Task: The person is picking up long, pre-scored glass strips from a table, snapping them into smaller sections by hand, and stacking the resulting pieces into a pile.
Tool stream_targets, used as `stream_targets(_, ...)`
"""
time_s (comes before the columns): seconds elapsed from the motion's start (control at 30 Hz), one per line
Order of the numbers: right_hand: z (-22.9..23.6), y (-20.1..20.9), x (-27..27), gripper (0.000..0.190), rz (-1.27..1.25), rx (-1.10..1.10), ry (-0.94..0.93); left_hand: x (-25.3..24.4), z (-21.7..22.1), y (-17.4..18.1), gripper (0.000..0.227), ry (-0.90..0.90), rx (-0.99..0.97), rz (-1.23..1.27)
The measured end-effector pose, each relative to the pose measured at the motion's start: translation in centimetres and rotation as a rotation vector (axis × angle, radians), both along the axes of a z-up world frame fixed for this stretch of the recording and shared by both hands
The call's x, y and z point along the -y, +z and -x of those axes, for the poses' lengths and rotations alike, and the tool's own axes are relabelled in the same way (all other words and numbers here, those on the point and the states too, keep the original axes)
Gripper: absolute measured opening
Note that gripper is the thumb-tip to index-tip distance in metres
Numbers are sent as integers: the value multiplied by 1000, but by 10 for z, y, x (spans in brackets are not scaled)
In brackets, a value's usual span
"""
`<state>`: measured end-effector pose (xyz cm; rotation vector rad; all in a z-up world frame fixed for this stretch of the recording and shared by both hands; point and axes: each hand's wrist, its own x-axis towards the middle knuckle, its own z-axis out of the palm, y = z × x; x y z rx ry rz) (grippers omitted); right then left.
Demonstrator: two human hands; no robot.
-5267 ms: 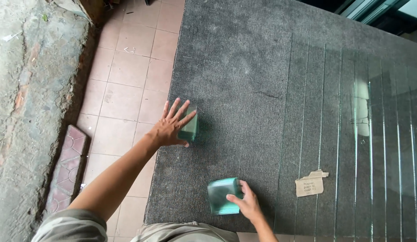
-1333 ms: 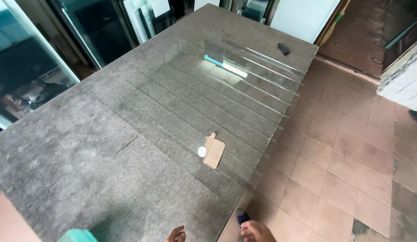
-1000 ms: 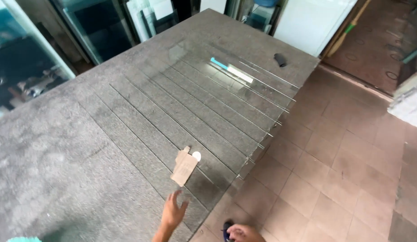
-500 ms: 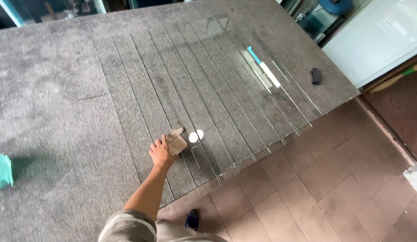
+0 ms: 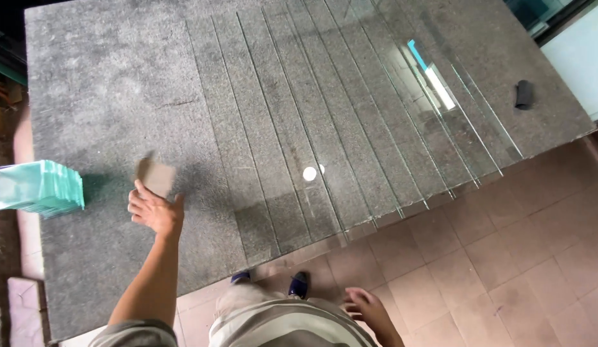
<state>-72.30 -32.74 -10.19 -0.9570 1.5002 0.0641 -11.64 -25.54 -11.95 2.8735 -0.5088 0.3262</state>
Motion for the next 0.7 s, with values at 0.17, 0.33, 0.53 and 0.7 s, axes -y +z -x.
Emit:
stream_targets(0.17, -114, -46, -13, 40, -199, 114, -118, 13, 16, 8, 96, -265, -323, -190)
stream_targets(0.33, -201, -93, -56, 55, -619, 430, -292, 65, 51, 6, 107, -857, -429, -628)
stream_targets(0.53, -242, -175, -123, 26, -241, 551, -739, 114, 25, -56, 141, -1111, -295, -864)
stream_targets(0.7, -252, -116, -153, 27, -219, 427, -765, 65, 27, -36, 142, -1128, -397, -802)
